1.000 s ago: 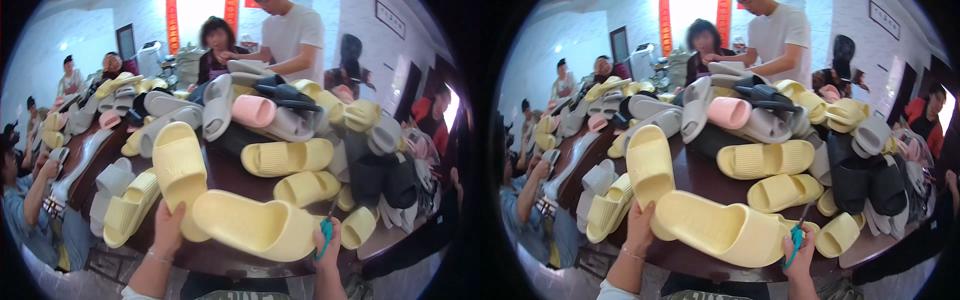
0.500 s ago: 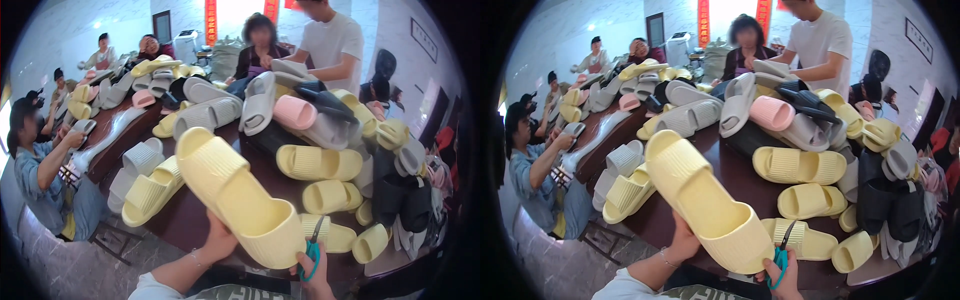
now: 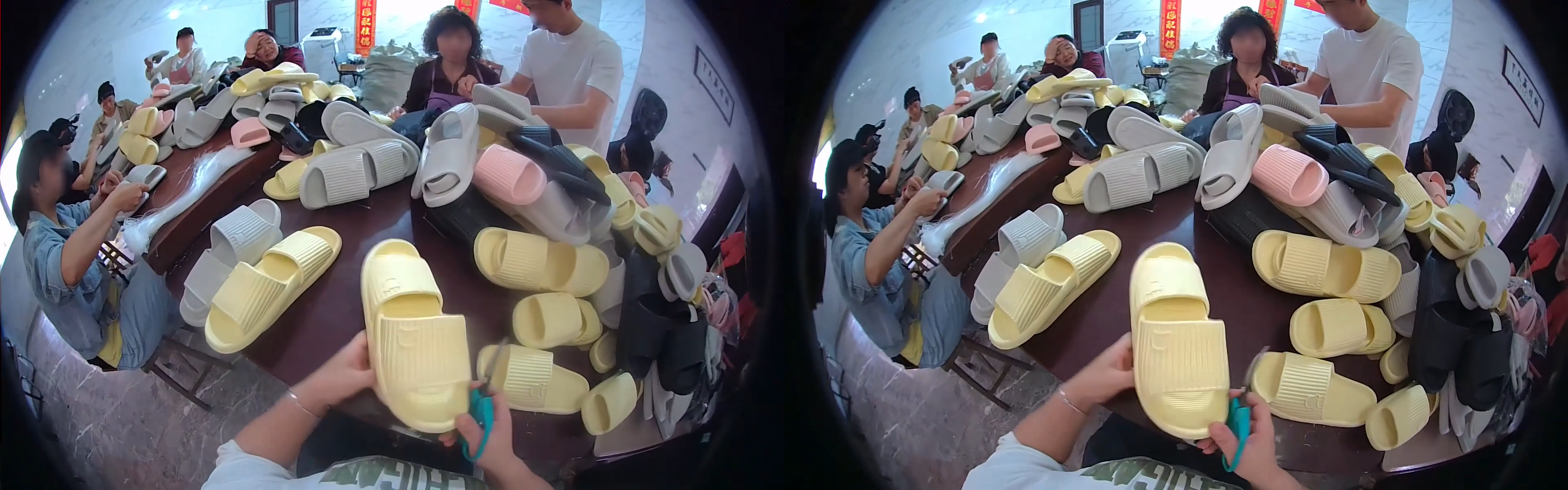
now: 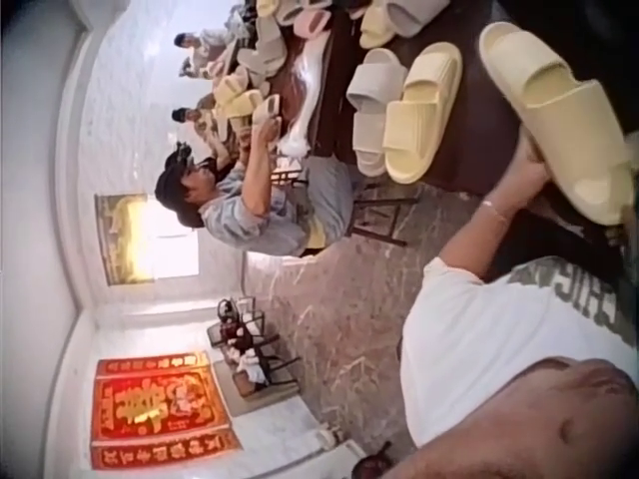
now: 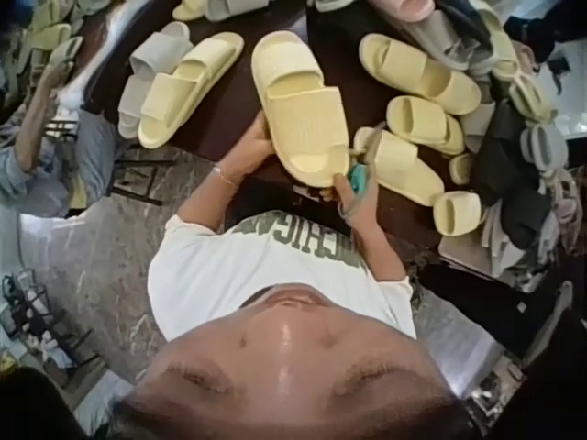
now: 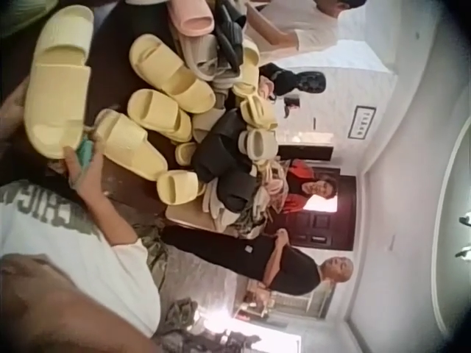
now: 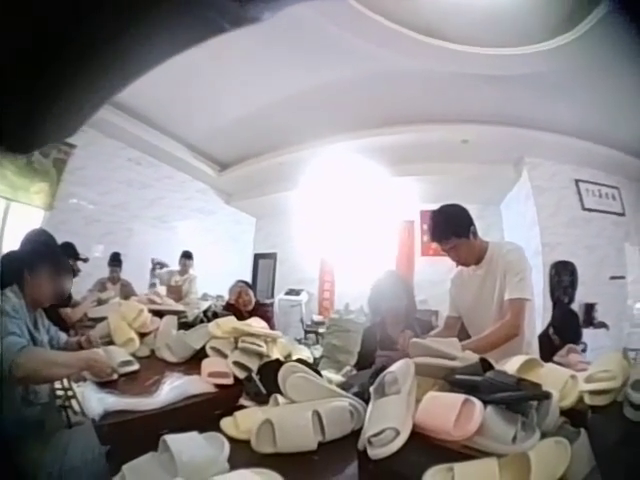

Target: Trimming excess material from slippers using scissors.

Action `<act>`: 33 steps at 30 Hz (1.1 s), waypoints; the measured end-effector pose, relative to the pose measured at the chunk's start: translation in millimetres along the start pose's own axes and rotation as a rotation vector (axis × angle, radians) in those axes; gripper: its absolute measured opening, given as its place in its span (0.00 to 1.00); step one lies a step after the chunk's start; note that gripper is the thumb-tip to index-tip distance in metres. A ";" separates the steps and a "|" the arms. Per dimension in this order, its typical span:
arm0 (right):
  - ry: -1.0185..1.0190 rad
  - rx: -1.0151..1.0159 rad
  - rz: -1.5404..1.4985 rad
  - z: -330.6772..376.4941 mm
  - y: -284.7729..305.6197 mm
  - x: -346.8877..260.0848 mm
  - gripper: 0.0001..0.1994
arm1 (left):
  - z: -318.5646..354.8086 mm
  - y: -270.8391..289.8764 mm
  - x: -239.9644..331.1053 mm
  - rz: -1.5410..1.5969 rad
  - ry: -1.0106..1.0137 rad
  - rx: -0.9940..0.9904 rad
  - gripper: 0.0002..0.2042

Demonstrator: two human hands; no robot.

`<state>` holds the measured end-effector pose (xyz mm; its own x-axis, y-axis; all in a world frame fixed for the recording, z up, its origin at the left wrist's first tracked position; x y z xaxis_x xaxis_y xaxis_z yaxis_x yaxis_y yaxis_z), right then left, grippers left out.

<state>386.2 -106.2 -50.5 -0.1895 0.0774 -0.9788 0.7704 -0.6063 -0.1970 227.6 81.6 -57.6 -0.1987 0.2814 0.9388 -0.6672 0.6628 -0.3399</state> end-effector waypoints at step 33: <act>-0.067 -0.217 0.126 -81.6 -230.9 56.4 0.24 | 123.0 128.5 21.8 -1.180 -1.106 0.908 0.19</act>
<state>247.3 102.8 -64.8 -0.1177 -0.0450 -0.9920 0.9016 -0.4236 -0.0877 49.2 87.5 -73.9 0.5269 -0.7655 0.3694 -0.8499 -0.4803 0.2168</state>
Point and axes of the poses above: each hand's wrist, its own z-axis away from the middle knuckle, its own y-axis out of the back of the hand, x = y × z, the point moved 1 cm from there along -z, towards the middle knuckle, and after that the axes turned 11 degrees about x, right-handed, at the moved point
